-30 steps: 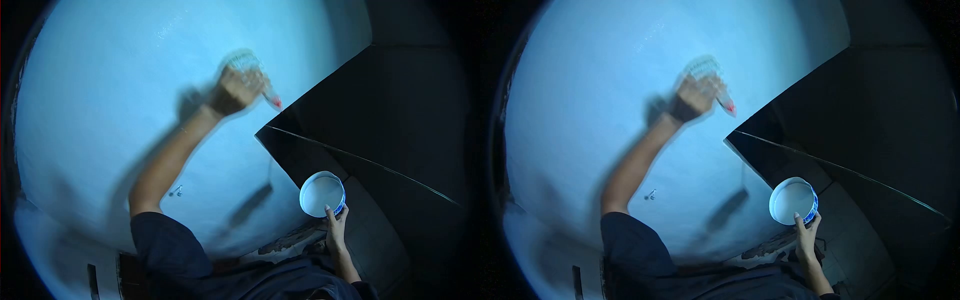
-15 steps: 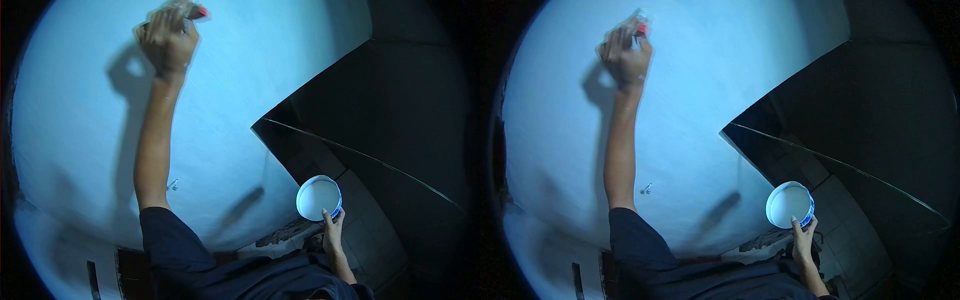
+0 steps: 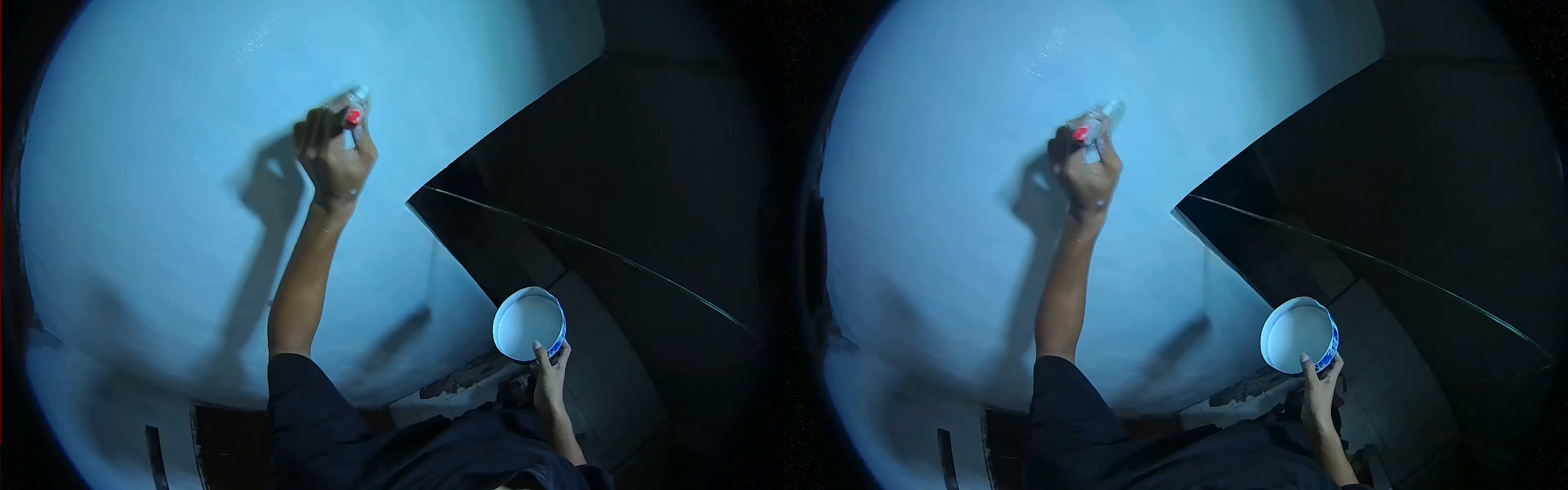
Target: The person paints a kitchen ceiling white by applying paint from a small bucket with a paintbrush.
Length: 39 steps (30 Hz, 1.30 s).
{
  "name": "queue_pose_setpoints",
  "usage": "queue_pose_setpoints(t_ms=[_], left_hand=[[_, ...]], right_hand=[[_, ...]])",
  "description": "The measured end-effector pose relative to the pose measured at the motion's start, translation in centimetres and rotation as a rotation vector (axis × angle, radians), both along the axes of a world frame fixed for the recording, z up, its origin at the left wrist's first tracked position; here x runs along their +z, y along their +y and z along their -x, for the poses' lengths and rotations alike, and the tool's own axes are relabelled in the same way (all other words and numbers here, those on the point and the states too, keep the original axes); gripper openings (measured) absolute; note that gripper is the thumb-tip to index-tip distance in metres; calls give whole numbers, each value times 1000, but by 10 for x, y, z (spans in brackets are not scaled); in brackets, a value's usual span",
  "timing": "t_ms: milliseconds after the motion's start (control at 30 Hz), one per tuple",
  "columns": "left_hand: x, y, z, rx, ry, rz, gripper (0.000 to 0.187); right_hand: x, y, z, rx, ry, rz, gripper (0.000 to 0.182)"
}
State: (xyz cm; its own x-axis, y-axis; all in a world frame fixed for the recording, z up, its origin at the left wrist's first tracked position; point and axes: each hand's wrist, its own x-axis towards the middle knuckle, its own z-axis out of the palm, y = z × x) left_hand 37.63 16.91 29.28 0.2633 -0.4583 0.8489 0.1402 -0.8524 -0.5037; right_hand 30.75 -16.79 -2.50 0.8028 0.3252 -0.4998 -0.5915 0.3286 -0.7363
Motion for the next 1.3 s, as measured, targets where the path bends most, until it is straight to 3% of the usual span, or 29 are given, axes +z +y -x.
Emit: queue_pose_setpoints(t_ms=[100,167,267,333,400,433,500,600,700,733,800,900,1000,1100,1133,1200,1300], left_hand=[[26,7,-1,79,-182,-228,19],[-1,7,2,273,-13,-288,16],[-78,12,2,108,257,-394,7],[-124,6,13,38,416,-273,7],[-127,-1,21,-81,460,82,5],[-123,-1,23,-138,467,280,5],[-99,3,25,-51,432,365,3],[-30,14,20,-81,246,186,4],[48,11,24,52,-96,-56,9],[65,17,27,213,-236,-208,15],[80,15,29,174,-305,-289,22],[24,14,30,318,-88,-367,17],[-88,19,31,159,237,-399,14],[-151,0,46,28,481,-140,11],[-141,-1,42,23,473,-153,11],[-114,-3,42,-18,499,275,7],[-7,9,27,6,341,249,9]], right_hand=[[6,-1,1,5,2,10,67],[1,-2,-3,20,1,13,67],[-10,-4,-3,90,-4,17,64],[-17,-3,-3,81,-16,31,63],[-5,-1,-4,51,-21,5,66],[1,0,-3,21,-22,-18,69],[2,-2,-2,44,2,-8,68],[-8,0,-5,60,0,-20,67],[-11,-4,-5,76,0,-48,66],[-9,-5,-6,89,7,-63,66],[-1,-4,-5,82,12,-57,66],[-5,-7,-4,87,5,-42,67],[-9,-6,-5,105,0,-41,67],[-14,-5,-5,84,-10,-52,66],[-16,-5,-7,75,-18,-62,66],[-18,-5,-6,103,-66,-75,66],[-10,-4,-6,87,-53,-65,65]])
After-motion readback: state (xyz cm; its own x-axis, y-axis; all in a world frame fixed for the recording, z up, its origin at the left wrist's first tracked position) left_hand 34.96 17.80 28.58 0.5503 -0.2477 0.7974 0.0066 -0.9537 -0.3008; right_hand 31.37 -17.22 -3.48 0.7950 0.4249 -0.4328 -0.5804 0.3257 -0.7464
